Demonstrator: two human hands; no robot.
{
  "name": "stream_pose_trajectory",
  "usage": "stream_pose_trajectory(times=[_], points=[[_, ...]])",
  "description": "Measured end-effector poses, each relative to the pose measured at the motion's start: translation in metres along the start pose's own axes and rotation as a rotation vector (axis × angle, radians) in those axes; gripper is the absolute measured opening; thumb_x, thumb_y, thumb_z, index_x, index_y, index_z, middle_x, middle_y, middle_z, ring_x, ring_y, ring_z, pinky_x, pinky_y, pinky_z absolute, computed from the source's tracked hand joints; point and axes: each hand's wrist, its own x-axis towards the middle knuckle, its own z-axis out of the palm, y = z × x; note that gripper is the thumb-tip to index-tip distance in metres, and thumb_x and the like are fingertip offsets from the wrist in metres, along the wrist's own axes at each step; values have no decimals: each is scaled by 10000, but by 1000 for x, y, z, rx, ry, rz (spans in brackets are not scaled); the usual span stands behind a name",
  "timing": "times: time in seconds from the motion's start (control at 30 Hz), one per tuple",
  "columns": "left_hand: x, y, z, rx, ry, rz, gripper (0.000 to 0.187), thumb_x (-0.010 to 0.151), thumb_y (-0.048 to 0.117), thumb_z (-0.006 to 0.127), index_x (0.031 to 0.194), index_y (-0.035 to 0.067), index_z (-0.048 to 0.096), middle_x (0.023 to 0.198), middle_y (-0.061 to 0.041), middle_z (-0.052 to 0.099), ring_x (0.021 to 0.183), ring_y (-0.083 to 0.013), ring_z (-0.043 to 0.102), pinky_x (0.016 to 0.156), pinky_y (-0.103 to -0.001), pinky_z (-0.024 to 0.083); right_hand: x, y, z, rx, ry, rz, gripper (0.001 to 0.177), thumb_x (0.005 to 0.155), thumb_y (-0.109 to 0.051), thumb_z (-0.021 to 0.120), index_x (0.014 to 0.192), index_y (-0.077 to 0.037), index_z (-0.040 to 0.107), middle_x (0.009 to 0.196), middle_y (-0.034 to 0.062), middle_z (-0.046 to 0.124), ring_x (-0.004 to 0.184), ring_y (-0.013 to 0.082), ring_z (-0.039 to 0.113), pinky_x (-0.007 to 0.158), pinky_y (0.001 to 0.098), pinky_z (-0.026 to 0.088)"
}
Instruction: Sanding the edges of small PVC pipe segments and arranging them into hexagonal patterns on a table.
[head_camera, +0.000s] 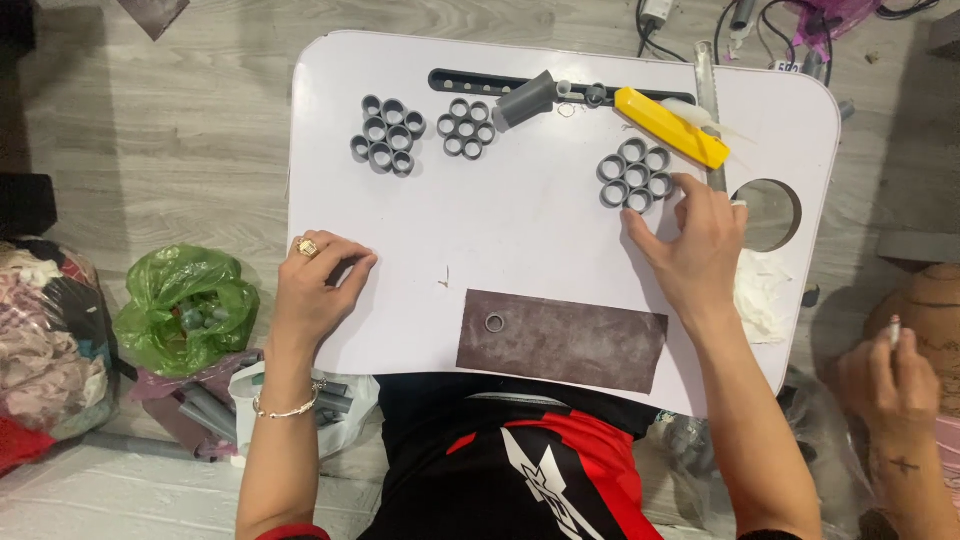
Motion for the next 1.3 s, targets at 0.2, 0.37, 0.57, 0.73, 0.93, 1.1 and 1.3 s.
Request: stream_pose_trajectory(times=[0.2,0.37,0.57,0.73,0.93,1.1,1.3], points=[[2,6,-3,-26,-4,-4,68,923,177,860,933,155,796,799,-6,693,818,-197,669,847,-313,533,-2,7,-14,26,-160,-143,463,1005,-194,858,1328,87,682,698,23,518,730,216,539,887,355,415],[5,5,0,-56,13,-13,105,911,225,855,976,163,800,828,-7,699,836,-201,672,858,-316,539,-11,21,-10,93,-164,-127,146,1032,3,721,1165,-54,742,611,-47,461,680,153,549,909,304,444],[-2,7,-9,-131,18,-70,717,765,453,888,1314,30,706,1137,-126,674,1052,-278,611,970,-390,464,-13,7,-13,159,-152,-136,150,1009,87,712,1119,-13,733,676,8,435,698,195,480,972,346,412],[-2,11,-14,-3,-21,-67,599,727,254,952,1262,72,753,1195,-80,615,1078,-256,508,1013,-387,359,-14,2,-15,202,-121,-134,127,978,130,708,1056,31,725,708,36,449,693,201,421,966,362,382],[-1,19,-23,-40,1,-81,618,740,207,947,1275,34,692,1140,-89,724,1056,-254,569,1018,-377,408,-15,2,-13,192,-110,-128,134,960,130,703,1047,31,728,717,46,484,709,210,443,971,366,386],[-10,6,-25,-6,-149,-153,630,716,241,896,1275,41,684,1258,-123,598,1149,-283,534,1052,-417,379,-15,2,-12,190,-109,-115,121,966,124,710,1052,41,731,738,55,518,678,195,437,990,362,381],[-14,7,-23,13,-130,-171,558,740,236,891,1241,58,721,1246,-102,598,1119,-275,514,1012,-402,394,-16,3,-10,183,-96,-129,125,967,126,702,1045,31,725,733,44,484,681,196,420,984,363,380]])
